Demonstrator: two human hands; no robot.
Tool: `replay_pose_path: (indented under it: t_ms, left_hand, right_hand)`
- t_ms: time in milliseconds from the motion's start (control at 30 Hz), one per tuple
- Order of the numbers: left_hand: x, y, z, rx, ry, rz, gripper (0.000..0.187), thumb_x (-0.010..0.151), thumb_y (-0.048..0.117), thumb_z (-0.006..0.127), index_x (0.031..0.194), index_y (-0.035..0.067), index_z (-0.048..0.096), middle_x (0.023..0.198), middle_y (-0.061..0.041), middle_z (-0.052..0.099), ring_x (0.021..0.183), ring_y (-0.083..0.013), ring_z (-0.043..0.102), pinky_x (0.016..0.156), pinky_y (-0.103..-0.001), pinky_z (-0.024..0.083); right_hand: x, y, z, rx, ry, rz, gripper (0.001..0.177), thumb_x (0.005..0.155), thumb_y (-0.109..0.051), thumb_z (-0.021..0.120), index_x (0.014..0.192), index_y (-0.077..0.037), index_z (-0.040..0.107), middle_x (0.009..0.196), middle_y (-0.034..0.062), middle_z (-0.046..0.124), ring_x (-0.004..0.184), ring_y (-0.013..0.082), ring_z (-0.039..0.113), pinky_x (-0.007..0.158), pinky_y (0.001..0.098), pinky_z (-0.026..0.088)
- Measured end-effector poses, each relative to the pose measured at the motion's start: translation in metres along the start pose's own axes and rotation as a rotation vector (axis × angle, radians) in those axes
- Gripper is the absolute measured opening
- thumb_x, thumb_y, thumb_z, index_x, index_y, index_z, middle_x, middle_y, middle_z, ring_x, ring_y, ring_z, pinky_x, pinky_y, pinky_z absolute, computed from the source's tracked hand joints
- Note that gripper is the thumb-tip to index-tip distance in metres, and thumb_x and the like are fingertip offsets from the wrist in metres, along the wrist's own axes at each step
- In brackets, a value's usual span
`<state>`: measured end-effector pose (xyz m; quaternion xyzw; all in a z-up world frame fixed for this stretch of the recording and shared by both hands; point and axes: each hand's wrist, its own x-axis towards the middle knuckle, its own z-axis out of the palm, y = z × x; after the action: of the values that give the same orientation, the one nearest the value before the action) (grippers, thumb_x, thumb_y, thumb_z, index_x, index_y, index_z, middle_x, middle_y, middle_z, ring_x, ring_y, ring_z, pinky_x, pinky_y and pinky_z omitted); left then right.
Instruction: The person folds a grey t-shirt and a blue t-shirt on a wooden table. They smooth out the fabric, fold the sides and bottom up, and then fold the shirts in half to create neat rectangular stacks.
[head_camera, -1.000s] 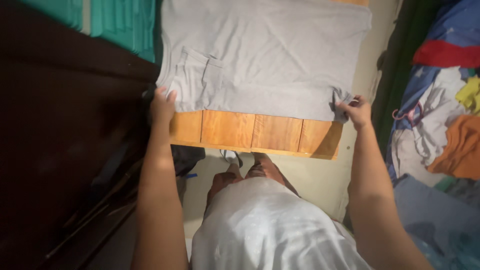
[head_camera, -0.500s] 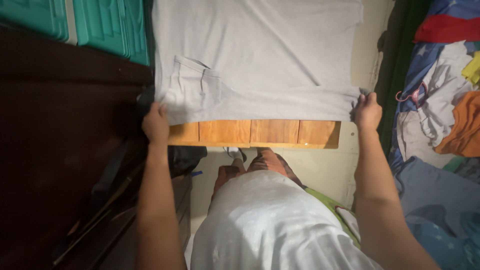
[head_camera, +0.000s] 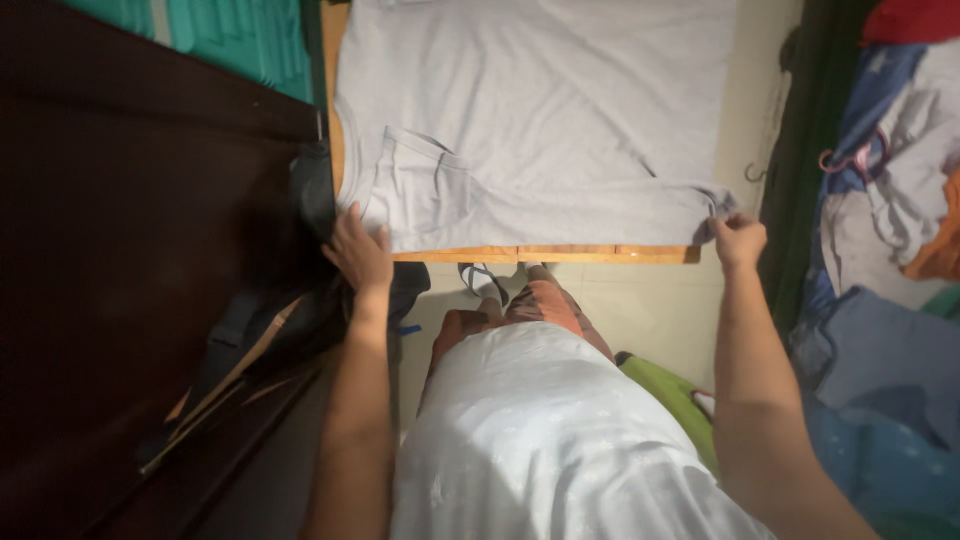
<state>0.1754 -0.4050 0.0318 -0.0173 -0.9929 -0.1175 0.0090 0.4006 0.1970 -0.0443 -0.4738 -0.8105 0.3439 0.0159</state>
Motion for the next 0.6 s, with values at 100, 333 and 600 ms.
replay_pose_path:
  t_ms: [100, 333, 600]
  left_hand:
    - [-0.009, 0.031, 0.013, -0.156, 0.132, 0.310, 0.060, 0.095, 0.016, 0.068, 0.150, 0.007, 0.045, 0.152, -0.025, 0.043, 0.140, -0.0438, 0.043, 0.118, -0.060, 0.033]
    - [-0.036, 0.089, 0.037, -0.091, -0.232, 0.530, 0.054, 0.089, 0.026, 0.077, 0.139, 0.024, 0.058, 0.160, -0.010, 0.038, 0.151, -0.0342, 0.034, 0.114, -0.065, 0.034]
    - [-0.032, 0.082, 0.037, -0.020, -0.370, 0.521, 0.069, 0.091, 0.034, 0.073, 0.154, 0.037, 0.046, 0.168, -0.015, 0.024, 0.155, -0.0374, 0.020, 0.111, -0.074, 0.025]
  right_hand:
    - [0.001, 0.005, 0.012, 0.497, 0.015, -0.073, 0.014, 0.097, -0.012, 0.078, 0.099, -0.002, 0.068, 0.091, 0.0009, 0.067, 0.080, 0.0092, 0.060, 0.071, 0.0264, 0.049]
    - [0.018, 0.030, 0.005, 0.950, 0.121, 0.054, 0.005, 0.108, -0.014, 0.064, 0.103, -0.012, 0.063, 0.086, -0.0044, 0.061, 0.076, 0.0077, 0.056, 0.064, 0.0244, 0.048]
    - [0.029, 0.035, 0.008, -0.047, 0.255, -0.174, 0.014, 0.103, -0.015, 0.070, 0.112, -0.006, 0.066, 0.087, 0.0096, 0.066, 0.080, 0.0277, 0.065, 0.075, 0.0407, 0.052]
